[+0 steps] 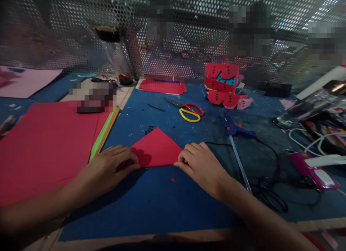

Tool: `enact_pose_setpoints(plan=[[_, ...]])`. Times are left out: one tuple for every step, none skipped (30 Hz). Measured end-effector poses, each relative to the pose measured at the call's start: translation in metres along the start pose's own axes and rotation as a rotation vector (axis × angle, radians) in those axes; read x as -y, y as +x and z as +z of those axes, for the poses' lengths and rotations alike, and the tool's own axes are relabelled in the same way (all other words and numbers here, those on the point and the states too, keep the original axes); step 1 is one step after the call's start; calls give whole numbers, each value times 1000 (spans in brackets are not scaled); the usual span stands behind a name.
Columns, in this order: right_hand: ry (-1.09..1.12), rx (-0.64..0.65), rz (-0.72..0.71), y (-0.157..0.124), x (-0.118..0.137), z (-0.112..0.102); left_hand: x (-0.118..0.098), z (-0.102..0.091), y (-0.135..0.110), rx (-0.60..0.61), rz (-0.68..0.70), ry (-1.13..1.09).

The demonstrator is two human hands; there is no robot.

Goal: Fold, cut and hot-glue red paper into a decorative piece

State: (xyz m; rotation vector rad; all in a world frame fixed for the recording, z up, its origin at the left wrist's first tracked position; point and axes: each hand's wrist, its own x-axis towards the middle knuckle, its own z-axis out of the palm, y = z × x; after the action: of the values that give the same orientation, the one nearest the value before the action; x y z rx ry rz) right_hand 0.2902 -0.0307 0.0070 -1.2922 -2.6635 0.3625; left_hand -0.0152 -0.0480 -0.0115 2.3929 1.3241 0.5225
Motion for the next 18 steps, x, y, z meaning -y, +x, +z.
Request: enact_pose_setpoints(plan=[[-5,2,-1,0,0,0,0,0,0,-1,1,3],[-9,4,-1,0,0,0,0,0,0,-2,2,4],[-12,5,-1,0,0,0,1,0,0,-1,1,4],[-13,6,-1,0,0,0,1,1,0,1,0,4],[-11,8,0,0,0,1,1,1,0,2,0,5],[-7,10,1,0,-1,1,1,1,0,1,1,6],[0,11,3,0,-1,1,1,1,0,-2,2,9],[9,12,6,0,-2,1,1,1,0,-3,5,11],[19,14,10,0,-2,0,1,1,0,-4,9,12],[28,15,16,0,-3,0,1,1,0,-7,12,12],[36,17,24,-1,-3,-1,1,1,0,-8,12,12],[43,20,31,-1,-4,-1,1,1,0,-9,11,13],[48,24,36,-1,-4,-2,1,1,0,-8,9,14],[52,28,39,-1,-5,-2,1,0,0,-7,8,13],[55,32,40,-1,-6,-3,0,0,0,-5,6,12],[55,35,41,-2,-6,-3,0,0,0,-3,5,10],[55,37,41,-2,-7,-3,0,0,0,1,5,6],[55,39,42,-2,-8,-4,0,0,0,2,5,4]])
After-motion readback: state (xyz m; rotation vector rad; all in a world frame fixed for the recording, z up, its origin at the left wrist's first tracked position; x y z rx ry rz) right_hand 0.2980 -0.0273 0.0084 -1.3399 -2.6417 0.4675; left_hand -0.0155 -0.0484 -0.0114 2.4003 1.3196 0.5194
